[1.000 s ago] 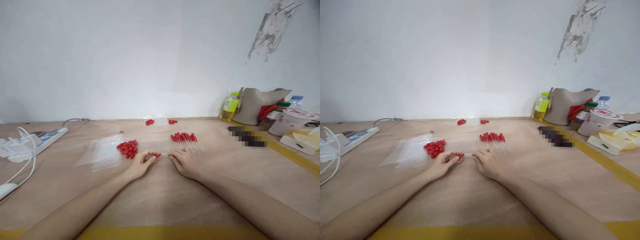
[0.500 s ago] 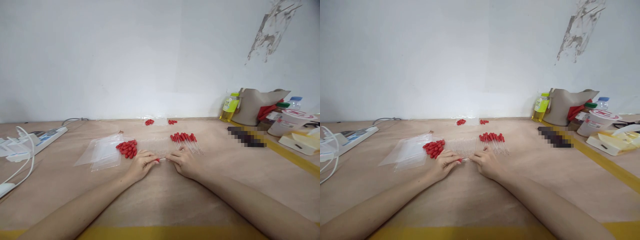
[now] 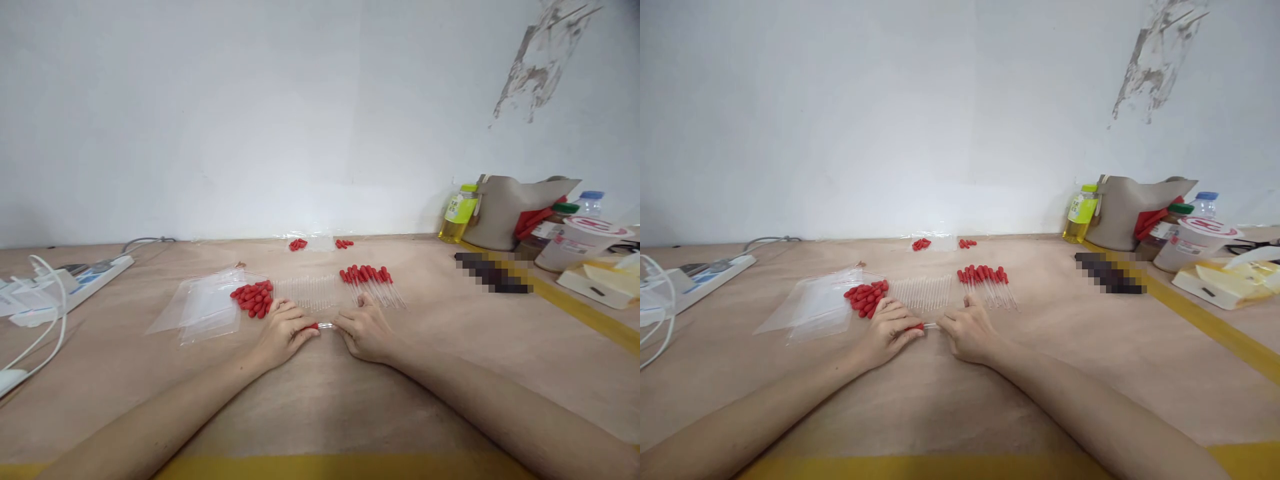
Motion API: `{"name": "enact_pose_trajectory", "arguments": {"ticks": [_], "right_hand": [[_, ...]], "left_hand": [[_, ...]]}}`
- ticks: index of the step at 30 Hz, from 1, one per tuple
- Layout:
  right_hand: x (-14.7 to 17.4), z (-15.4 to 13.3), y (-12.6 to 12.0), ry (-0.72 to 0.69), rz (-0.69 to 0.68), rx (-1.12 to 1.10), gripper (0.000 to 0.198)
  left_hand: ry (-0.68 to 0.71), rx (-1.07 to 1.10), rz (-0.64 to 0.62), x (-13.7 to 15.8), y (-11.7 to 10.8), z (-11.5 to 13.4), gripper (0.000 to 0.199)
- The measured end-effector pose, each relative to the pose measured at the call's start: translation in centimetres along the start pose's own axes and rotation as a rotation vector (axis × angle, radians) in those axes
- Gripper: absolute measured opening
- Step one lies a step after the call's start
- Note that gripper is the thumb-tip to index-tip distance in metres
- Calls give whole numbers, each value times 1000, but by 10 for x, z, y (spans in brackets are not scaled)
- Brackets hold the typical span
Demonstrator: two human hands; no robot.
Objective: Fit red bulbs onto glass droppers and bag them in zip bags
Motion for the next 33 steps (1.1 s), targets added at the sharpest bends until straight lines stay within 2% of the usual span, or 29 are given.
{"name": "enact_pose_trajectory", "arguments": {"ticks": [9, 14, 18, 20, 21, 24, 26, 29, 33], "right_hand": [[-5, -3, 3, 89, -55, -160, 20], [-11, -3, -5, 88, -83, -57, 22], [-14, 2, -14, 92, -172, 43, 19], [-12, 17, -19, 216, -191, 51, 21], [-11, 29, -21, 323, -194, 40, 23], [-1, 69, -24, 691, -202, 21, 32], [5, 89, -23, 845, -223, 57, 34], [11, 104, -12, 925, -283, 97, 32], [15, 107, 4, 964, -326, 95, 29]], "left_hand": [[28, 49, -43, -1, 2, 4, 17], [-30, -9, 14, -4, 0, 0, 17], [-117, 2, 71, -1, -4, -7, 22], [-188, 41, 99, 2, -6, -13, 35], [-206, 61, 98, 3, -6, -14, 35], [-172, 83, 37, 4, -3, -13, 12], [-137, 65, 9, 4, -1, -10, 17], [-115, 41, -6, 3, 0, -8, 28], [-115, 41, -28, 4, 1, -7, 28]]}}
Point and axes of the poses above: each hand's wrist, its own x-axis away from the middle knuckle, its own y-axis out of the palm, z = x × y, the point moved 5 cm from there along -x, towards the middle knuckle, and after that the axes turned 9 degrees about -y, right-handed, at the moved point
